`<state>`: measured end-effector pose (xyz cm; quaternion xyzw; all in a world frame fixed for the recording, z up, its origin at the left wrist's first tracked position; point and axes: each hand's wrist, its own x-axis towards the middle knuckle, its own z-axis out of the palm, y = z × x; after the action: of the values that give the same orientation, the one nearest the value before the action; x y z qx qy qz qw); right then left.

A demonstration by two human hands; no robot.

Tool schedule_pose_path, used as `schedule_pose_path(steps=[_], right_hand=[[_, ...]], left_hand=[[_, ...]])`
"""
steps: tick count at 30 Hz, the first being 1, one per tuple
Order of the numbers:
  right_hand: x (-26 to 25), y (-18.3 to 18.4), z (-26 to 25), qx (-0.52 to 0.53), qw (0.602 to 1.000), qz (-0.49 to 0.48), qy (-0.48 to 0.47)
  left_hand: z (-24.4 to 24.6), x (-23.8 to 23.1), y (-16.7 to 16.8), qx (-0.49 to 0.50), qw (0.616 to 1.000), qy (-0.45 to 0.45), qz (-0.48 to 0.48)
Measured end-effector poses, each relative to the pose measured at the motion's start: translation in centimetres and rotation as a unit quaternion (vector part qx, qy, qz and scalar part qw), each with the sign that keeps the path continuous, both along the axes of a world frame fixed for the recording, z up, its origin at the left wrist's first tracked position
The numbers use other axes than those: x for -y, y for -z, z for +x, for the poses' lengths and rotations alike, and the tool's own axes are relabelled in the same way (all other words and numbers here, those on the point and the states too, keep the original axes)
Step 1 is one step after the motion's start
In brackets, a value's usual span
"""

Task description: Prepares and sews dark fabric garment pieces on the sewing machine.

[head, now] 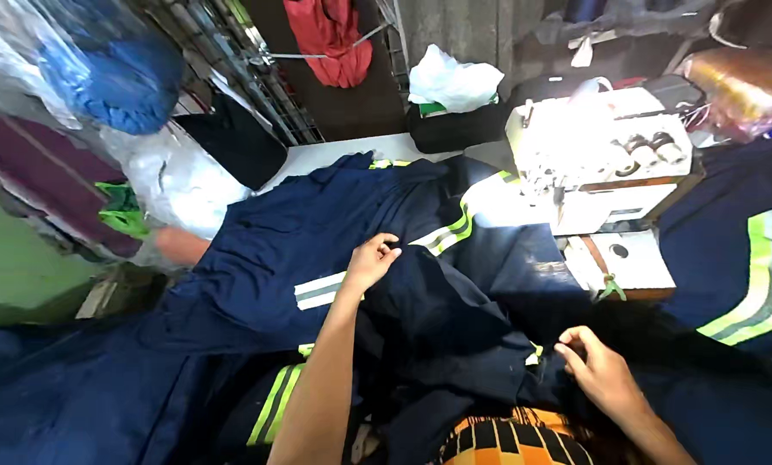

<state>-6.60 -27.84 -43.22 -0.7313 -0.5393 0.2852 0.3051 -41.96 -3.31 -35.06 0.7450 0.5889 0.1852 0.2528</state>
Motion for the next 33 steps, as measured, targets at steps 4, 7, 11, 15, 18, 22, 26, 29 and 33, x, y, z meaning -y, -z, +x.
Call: schedule_pose_path(steps=[4,7,11,15,18,22,26,29,33], right_hand=[[-2.0,-3.3,-0.1,0.066,0.981,0.175,-0.042],[-5.0,-6.1,-2.9,0.061,0.953,0.277,-0.102],[-10.1,-9.2,-9.2,0.031,0.934,0.31,-0.176],[-16.4,-9.8,-14.6,0.059,0.972,0.104,-0.201],[-19.4,-9.2,-15.9,0.119,0.971,-0.009,-0.209],[-19.4,-8.6,-14.5,0.075,0.969,0.048,-0.233],[-18.0,-8.7,-13.4,-0.035,0.965,0.147,-0.213],[-16.5,-9.3,-13.5,-0.058,0.955,0.175,-0.233],[-14.3,-9.5,-12.7,-0.105,0.934,0.266,-0.217]], left_hand=[[-3.1,2.2,-1.0,0.095,0.991,-0.037,0.083],[-5.4,5.1,-0.1,0.146,0.979,-0.047,0.132],[-4.7,7.8,0.6,0.036,0.994,-0.061,0.077],[-2.9,8.2,1.3,-0.057,0.99,-0.069,0.109],[-3.5,7.9,3.2,-0.058,0.979,-0.033,0.193],[-5.5,8.4,5.5,-0.029,0.946,0.035,0.322],[-6.5,9.0,6.5,0.017,0.939,0.025,0.343],[-6.0,8.9,5.7,0.053,0.931,-0.05,0.357],[-4.0,9.3,1.7,0.134,0.926,-0.114,0.334]])
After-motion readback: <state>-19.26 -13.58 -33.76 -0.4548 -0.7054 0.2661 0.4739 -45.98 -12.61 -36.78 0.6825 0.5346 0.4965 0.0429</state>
